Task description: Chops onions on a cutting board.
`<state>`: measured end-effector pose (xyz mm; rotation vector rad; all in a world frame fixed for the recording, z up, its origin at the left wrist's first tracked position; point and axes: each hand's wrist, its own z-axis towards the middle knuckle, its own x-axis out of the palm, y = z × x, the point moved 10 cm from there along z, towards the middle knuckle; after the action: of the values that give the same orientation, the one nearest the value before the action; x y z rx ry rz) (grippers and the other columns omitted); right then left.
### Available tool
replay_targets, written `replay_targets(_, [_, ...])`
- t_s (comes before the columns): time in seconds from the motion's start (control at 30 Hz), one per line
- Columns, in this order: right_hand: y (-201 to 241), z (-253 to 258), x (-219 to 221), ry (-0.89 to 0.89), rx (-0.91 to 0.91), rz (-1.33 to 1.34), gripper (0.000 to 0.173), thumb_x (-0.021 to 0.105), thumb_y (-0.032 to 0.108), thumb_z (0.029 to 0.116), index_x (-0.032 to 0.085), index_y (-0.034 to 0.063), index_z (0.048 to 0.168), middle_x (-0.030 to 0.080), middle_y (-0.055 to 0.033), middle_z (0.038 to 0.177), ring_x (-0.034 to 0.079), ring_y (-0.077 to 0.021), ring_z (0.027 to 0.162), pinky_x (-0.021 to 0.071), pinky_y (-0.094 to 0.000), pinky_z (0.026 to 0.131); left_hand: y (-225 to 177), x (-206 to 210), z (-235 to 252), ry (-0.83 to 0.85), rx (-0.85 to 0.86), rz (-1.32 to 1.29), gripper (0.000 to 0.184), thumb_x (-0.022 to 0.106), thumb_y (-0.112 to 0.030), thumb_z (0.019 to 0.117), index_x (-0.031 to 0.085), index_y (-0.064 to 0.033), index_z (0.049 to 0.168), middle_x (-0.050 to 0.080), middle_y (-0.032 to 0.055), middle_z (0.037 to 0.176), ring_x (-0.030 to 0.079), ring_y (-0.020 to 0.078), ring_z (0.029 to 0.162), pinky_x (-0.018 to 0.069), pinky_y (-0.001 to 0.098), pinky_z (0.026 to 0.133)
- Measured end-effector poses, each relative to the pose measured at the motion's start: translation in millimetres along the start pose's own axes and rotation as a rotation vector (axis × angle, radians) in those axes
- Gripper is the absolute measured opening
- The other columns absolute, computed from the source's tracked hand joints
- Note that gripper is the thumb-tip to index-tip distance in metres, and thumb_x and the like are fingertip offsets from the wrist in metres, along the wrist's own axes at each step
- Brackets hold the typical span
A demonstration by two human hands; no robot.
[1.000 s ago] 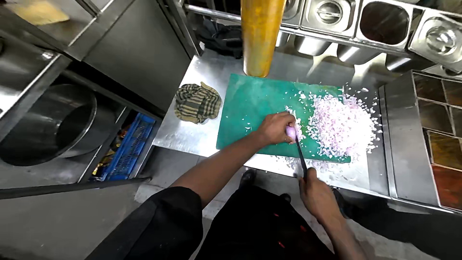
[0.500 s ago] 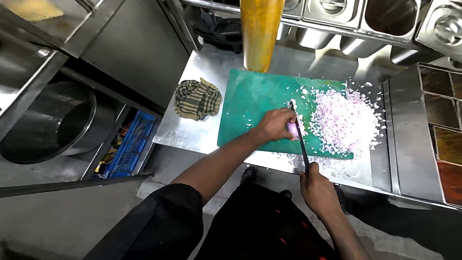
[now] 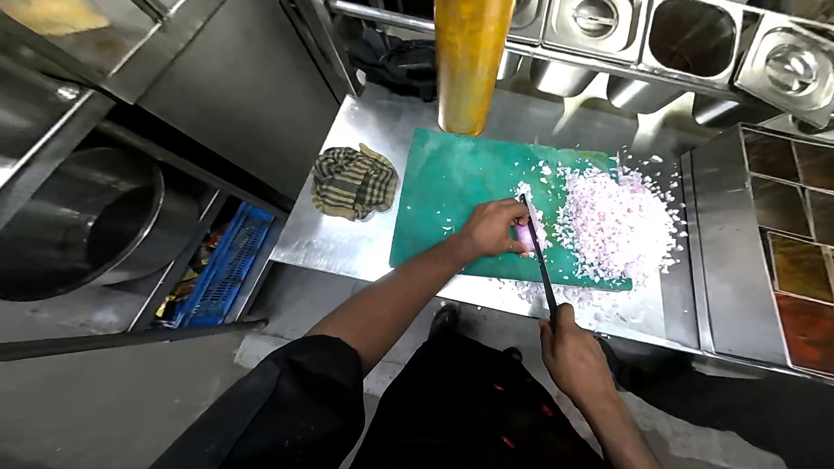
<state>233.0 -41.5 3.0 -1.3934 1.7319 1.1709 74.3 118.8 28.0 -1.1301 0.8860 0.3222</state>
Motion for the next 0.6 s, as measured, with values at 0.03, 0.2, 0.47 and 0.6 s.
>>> replay_targets(0.03, [2, 3, 0, 0.01, -0.001, 0.0, 0.028, 0.047, 0.033, 0.1066, 0.052, 0.0084, 0.119, 0.065, -0.0094, 0.077, 0.07, -0.0312, 0.073, 0.0567, -0.049, 0.066, 1, 0, 0, -0.006, 0.004, 0.001, 0.052, 0.093, -0.038, 0.0703, 0.071, -0.0053, 0.104, 0.071, 0.0097, 0.105, 0.07, 0.022, 0.093, 0.0589, 0.0428, 0.081])
replay_targets(0.2, [-12, -9, 40, 0.099, 0.051, 0.058, 0.037, 0.047, 0.033, 0.1067, 0.05, 0.0045, 0.13, 0.068, -0.0129, 0.083, 0.071, -0.0332, 0.077, 0.058, -0.051, 0.071, 2, 3, 0, 0.019, -0.004, 0.009, 0.051, 0.093, -0.039, 0.07, 0.071, -0.0067, 0.103, 0.071, 0.0087, 0.104, 0.069, 0.0227, 0.092, 0.0581, 0.044, 0.08])
replay_targets(0.47, [0, -13, 3, -0.007, 0.017, -0.012, 0.032, 0.048, 0.034, 0.1061, 0.052, 0.006, 0.122, 0.066, -0.0108, 0.075, 0.071, -0.0336, 0.072, 0.0567, -0.0507, 0.065, 4, 2, 0, 0.022, -0.014, -0.016, 0.053, 0.093, -0.038, 0.0708, 0.072, -0.0051, 0.105, 0.071, 0.0097, 0.107, 0.07, 0.0223, 0.095, 0.0585, 0.0428, 0.083])
replay_targets(0.6, [1, -7, 2, 0.018, 0.027, -0.015, 0.03, 0.048, 0.034, 0.1061, 0.052, 0.0074, 0.121, 0.065, -0.0107, 0.077, 0.071, -0.033, 0.074, 0.0565, -0.0514, 0.066, 5, 1, 0, 0.019, -0.025, -0.037, 0.051, 0.094, -0.037, 0.0707, 0.071, -0.0054, 0.104, 0.071, 0.0098, 0.108, 0.07, 0.0225, 0.095, 0.0588, 0.0434, 0.083])
